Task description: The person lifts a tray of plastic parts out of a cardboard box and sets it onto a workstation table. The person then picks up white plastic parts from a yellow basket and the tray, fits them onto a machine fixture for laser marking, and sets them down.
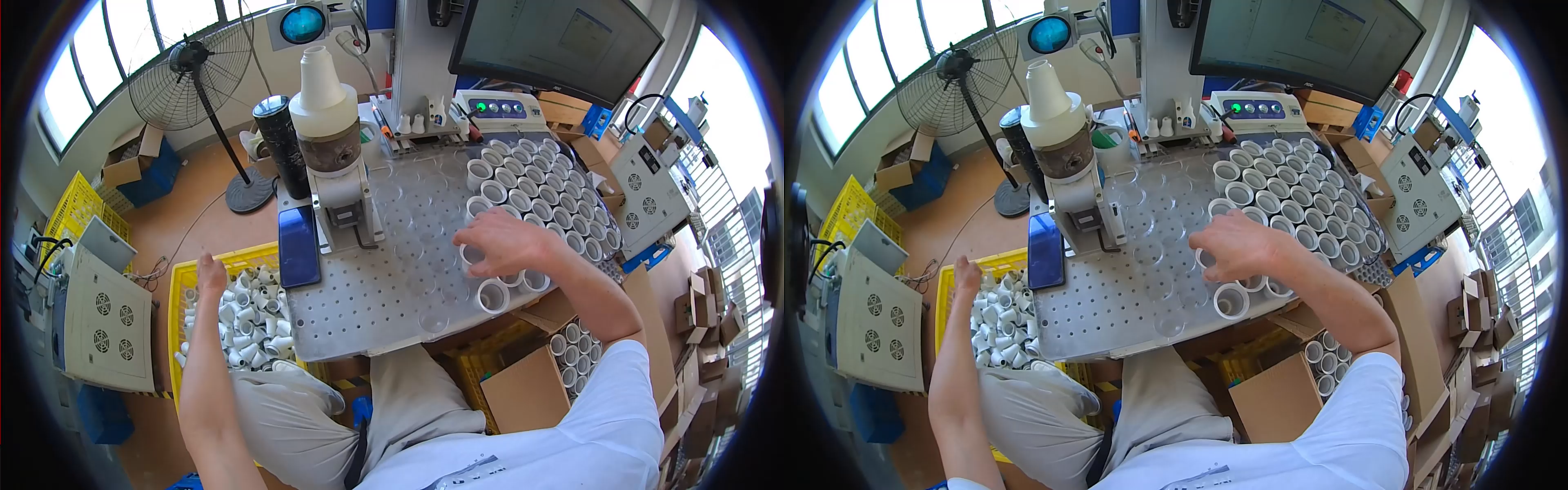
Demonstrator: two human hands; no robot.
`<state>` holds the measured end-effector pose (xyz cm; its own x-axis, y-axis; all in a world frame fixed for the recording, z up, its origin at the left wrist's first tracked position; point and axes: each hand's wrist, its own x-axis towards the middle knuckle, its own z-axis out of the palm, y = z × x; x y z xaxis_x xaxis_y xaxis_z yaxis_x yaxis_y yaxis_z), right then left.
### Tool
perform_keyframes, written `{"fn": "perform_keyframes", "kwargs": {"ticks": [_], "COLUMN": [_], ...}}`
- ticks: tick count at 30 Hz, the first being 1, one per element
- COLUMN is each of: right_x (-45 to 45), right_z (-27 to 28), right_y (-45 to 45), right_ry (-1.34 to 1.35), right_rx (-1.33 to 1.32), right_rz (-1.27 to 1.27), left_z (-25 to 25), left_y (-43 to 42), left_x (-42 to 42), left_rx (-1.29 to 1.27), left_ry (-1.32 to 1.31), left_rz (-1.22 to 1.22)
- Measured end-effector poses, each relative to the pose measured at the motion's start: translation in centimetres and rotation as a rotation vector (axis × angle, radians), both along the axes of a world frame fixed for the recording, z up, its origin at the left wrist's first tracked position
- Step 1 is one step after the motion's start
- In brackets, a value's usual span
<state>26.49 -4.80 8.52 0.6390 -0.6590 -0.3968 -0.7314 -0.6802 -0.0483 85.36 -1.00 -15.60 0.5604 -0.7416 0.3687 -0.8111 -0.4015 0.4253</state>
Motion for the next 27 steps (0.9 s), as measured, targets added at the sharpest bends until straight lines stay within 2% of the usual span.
{"fn": "perform_keyframes", "kwargs": {"ticks": [2, 3, 5, 7, 8, 10, 11, 14, 15, 17, 18, 20, 21, 24, 26, 27], "right_x": [0.0, -0.1, 0.2, 0.6, 0.8, 0.9, 0.9, 0.7, 0.9, 1.2, 1.4, 1.3, 1.3, 1.1, 1.2, 1.3], "right_z": [2.0, 3.1, 4.0, 1.9, 0.3, -3.3, -4.5, -8.7, -9.0, -8.6, -8.7, -8.9, -8.9, -8.6, -8.5, -8.3], "right_y": [-1.0, -2.1, -4.9, -9.0, -10.8, -14.1, -14.9, -16.2, -15.9, -14.8, -14.5, -14.5, -14.6, -14.4, -14.1, -14.0], "right_ry": [-0.088, -0.189, -0.315, -0.688, -0.701, -0.921, -0.922, -1.032, -1.037, -1.043, -1.084, -1.082, -1.081, -1.066, -1.076, -1.092], "right_rx": [0.041, 0.029, 0.004, -0.009, -0.01, -0.075, -0.071, -0.096, -0.092, -0.116, -0.124, -0.114, -0.109, -0.069, -0.07, -0.077], "right_rz": [-0.042, -0.102, -0.131, -0.259, -0.232, -0.33, -0.318, -0.383, -0.377, -0.396, -0.375, -0.384, -0.386, -0.402, -0.402, -0.398], "left_z": [0.9, 1.1, 2.0, -1.6, -0.8, 0.1, 0.1, 0.2, -0.3, -2.1, -0.7, 3.9, 3.5, 1.3, -1.2, -0.2], "left_y": [2.0, 2.5, 3.6, 4.2, 4.6, 4.6, 4.7, 4.8, 4.7, 4.1, 4.2, 4.4, 4.4, 4.5, 4.7, 4.7], "left_x": [-1.1, -1.8, -1.6, 2.0, 2.1, -0.1, -0.2, -0.4, 0.2, 1.1, 0.0, -3.6, -3.5, -1.4, 0.9, -0.1], "left_rx": [0.267, 0.263, 0.317, 0.507, 0.493, 0.33, 0.325, 0.555, 0.554, 0.482, 0.488, 0.431, 0.432, 0.427, 0.56, 0.561], "left_ry": [0.045, 0.038, 0.573, 0.298, 0.291, 0.508, 0.508, 0.218, 0.216, 0.337, 0.337, 0.663, 0.666, 0.584, 0.214, 0.212], "left_rz": [-0.072, -0.065, -0.006, -0.237, -0.211, -0.065, -0.054, -0.26, -0.253, -0.252, -0.252, -0.039, -0.041, -0.056, -0.345, -0.345]}}
